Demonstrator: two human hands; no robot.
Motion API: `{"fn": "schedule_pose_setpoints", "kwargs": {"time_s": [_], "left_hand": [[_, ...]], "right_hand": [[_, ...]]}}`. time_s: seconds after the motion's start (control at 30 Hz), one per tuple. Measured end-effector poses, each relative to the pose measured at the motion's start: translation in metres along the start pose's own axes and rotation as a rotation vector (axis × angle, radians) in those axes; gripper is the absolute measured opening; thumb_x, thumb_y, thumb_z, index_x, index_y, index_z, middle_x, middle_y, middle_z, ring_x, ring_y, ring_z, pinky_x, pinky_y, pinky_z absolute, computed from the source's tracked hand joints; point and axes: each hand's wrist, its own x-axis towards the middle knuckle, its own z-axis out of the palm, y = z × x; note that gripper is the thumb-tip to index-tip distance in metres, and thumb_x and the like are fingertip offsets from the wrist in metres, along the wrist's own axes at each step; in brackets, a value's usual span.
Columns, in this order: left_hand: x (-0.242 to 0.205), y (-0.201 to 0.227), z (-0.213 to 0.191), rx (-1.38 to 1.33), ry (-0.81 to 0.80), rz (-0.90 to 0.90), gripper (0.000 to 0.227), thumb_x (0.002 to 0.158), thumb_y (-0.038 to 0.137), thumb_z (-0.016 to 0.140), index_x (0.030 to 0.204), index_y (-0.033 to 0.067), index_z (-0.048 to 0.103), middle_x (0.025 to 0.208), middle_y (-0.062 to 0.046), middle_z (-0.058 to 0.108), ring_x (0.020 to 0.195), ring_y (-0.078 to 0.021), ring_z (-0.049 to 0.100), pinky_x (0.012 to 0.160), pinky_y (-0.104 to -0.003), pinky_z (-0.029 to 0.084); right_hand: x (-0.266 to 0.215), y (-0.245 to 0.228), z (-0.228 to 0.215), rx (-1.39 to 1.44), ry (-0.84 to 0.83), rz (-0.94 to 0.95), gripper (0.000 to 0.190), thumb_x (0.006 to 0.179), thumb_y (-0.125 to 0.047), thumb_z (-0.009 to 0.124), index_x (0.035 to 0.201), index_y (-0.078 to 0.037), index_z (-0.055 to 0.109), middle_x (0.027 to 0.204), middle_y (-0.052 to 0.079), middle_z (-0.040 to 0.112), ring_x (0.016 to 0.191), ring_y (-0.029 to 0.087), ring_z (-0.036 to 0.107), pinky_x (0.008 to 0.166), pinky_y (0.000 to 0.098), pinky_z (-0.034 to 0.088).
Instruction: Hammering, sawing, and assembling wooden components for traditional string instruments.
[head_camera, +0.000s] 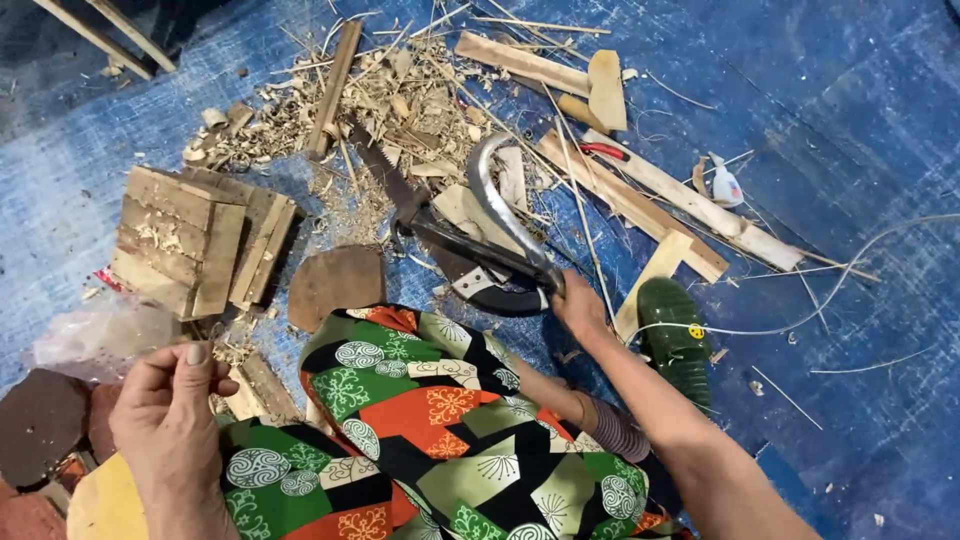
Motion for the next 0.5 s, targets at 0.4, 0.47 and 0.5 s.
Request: {"fn": "schedule_pose_setpoints", "kwargs": {"time_s": [0.4, 0.47, 0.5], "left_hand": [[0.001, -0.054, -0.045, 0.189, -0.11, 0.093, 0.012, 0.122, 0.0, 0.056, 0.122, -0.0118, 0.053, 0.097, -0.02, 0.058, 0.08, -0.0235, 0.059, 0.075, -0.03, 0.052], [0.0, -0.053, -0.046, 0.194, -0.141, 0.121, 0.018, 0.122, 0.004, 0.057, 0.122, -0.0128, 0.052, 0.096, -0.021, 0.058, 0.077, -0.0245, 0.06, 0.074, -0.031, 0.053], [-0.003, -0.04, -0.039, 0.221, -0.139, 0.101, 0.014, 0.121, 0.0, 0.057, 0.123, -0.0141, 0.053, 0.097, -0.022, 0.058, 0.081, -0.0251, 0.059, 0.076, -0.032, 0.054]], "right_hand": [[-0.116, 0.065, -0.076, -0.037, -0.135, -0.042, 0.023, 0.089, -0.023, 0.058, 0.105, -0.007, 0.064, 0.104, 0.01, 0.064, 0.089, 0.026, 0.062, 0.079, 0.0389, 0.051], [-0.158, 0.117, -0.091, -0.101, -0.144, 0.08, 0.032, 0.091, -0.036, 0.055, 0.105, -0.011, 0.068, 0.124, 0.007, 0.066, 0.107, 0.025, 0.065, 0.093, 0.0376, 0.052], [-0.171, 0.137, -0.101, -0.106, -0.086, 0.288, 0.023, 0.091, -0.029, 0.06, 0.103, -0.01, 0.063, 0.104, 0.007, 0.066, 0.088, 0.024, 0.064, 0.08, 0.0382, 0.054]]}}
